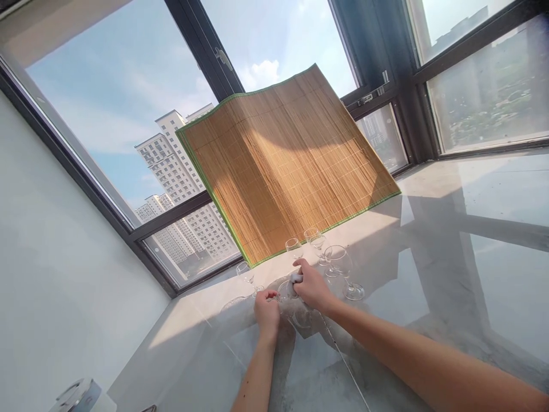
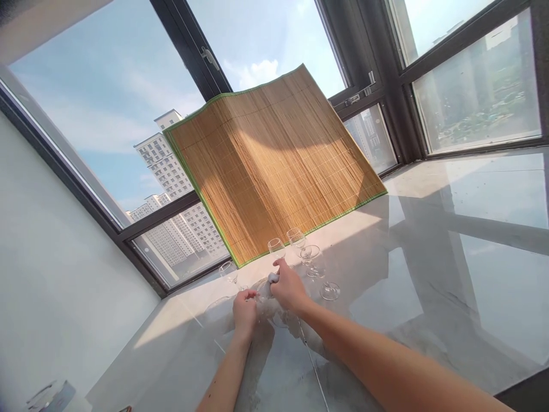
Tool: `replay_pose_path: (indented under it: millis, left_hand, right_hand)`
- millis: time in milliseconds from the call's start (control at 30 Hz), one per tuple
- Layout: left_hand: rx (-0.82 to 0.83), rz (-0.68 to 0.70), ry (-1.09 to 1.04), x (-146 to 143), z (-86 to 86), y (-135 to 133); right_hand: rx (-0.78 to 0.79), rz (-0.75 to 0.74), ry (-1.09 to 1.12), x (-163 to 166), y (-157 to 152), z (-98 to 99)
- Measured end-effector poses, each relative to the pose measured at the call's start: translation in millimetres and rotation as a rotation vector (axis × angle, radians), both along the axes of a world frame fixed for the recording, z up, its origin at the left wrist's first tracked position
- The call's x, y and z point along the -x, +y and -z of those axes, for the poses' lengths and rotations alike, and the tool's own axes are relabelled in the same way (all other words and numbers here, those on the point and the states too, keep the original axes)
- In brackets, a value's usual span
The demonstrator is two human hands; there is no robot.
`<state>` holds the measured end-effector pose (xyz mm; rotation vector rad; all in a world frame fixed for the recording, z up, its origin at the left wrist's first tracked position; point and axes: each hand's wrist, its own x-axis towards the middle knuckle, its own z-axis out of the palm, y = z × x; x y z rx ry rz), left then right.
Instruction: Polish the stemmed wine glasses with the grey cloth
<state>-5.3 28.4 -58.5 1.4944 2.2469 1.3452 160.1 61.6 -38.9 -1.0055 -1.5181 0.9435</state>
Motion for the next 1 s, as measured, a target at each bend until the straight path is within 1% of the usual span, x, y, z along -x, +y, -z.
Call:
replay_pose_path:
  millis: [333,433,567,767,1000]
  left_hand:
    - [-0.015,0.016,-0.024,3.6,4.7,3.9]
    - [0.008,-0.008,-0.032,3.0,5.8,4.5]
    - [-0.003,-0.011,-0.042,2.3,6.4,5.1]
    - [-0.002,-0.02,-0.068,0.9,5.7,3.9]
    - [-0.018,-0.034,0.003,1.3,3.8,2.3]
  right_hand:
    - [-0.032,0.021,-0.021,5.1,7.6,8.9]
    - [-0.029,0.02,-0.03,5.3,7.2,8.8]
    - [-0.052,0.011,-0.018,5.7,7.1,7.4]
    - [-0.085,0.04,-0.006,6.8,10.4,10.7]
    - [-0.096,0.032,-0.019,9.3,7.8,15.1]
